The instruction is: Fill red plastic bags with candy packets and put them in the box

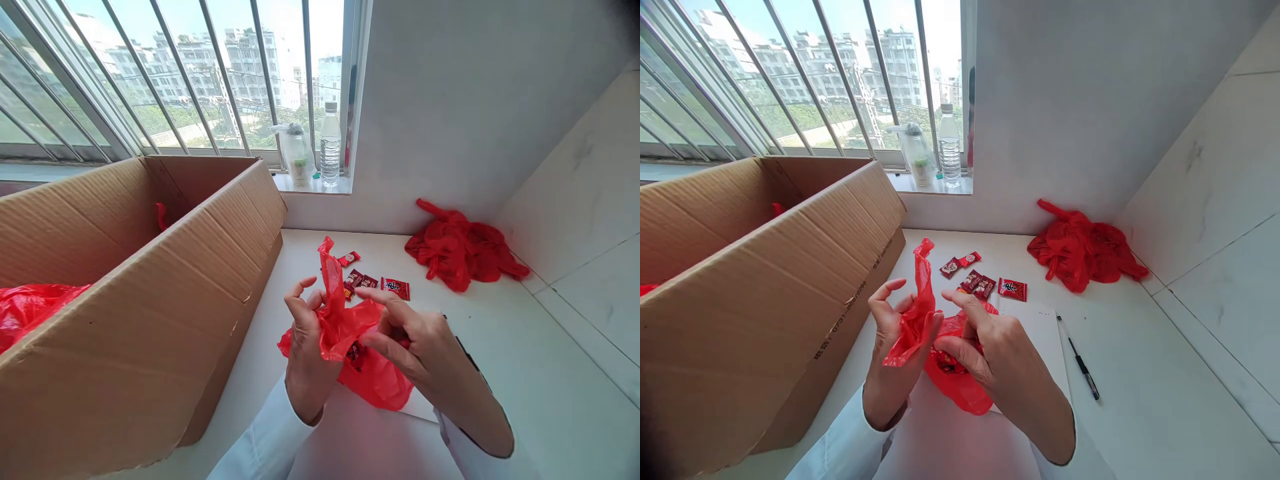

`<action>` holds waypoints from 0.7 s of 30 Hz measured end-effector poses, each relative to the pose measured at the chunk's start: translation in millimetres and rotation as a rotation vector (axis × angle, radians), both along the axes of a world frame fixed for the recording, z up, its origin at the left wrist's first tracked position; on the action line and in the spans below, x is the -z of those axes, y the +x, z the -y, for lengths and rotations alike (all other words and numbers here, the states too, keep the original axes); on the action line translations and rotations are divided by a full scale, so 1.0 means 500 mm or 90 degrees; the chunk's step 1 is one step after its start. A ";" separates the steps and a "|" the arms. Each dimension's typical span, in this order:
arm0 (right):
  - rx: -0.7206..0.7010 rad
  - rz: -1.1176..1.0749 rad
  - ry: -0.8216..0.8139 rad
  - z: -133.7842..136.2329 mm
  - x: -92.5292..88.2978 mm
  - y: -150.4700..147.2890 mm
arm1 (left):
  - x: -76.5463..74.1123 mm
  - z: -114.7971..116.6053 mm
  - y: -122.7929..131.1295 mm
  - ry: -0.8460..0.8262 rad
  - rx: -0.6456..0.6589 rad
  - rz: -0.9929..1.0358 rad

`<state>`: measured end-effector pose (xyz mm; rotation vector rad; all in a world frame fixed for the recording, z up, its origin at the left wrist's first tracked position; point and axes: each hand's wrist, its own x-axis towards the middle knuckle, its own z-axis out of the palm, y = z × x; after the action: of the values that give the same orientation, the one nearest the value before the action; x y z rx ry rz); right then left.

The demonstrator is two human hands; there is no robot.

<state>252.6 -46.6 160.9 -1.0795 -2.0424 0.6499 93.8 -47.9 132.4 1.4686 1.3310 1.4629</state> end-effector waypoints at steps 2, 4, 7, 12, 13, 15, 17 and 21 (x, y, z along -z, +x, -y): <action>-0.045 0.008 -0.102 -0.013 0.011 -0.013 | 0.003 0.007 0.007 0.013 0.023 -0.008; -0.079 -0.031 -0.160 -0.023 0.021 -0.029 | 0.010 0.010 0.009 0.018 0.054 -0.044; -0.067 -0.160 -0.180 -0.028 0.030 -0.051 | 0.021 0.007 0.006 -0.020 0.066 -0.122; -0.009 -0.294 -0.152 -0.033 0.037 -0.058 | 0.003 -0.004 -0.028 -0.143 0.245 -0.093; -0.002 -0.311 -0.169 -0.035 0.040 -0.056 | -0.006 -0.007 -0.038 -0.177 0.321 -0.057; -0.002 -0.363 -0.215 -0.042 0.045 -0.053 | -0.023 -0.011 -0.058 -0.250 0.457 0.018; -0.015 -0.414 -0.254 -0.049 0.047 -0.053 | -0.033 -0.015 -0.074 -0.306 0.528 0.074; -0.036 -0.454 -0.281 -0.056 0.038 -0.042 | -0.023 -0.018 -0.074 -0.351 0.512 0.219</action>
<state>231.4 -18.6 142.1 -0.8463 -1.3397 1.3387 56.9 -38.7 143.9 1.1088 0.7023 0.6966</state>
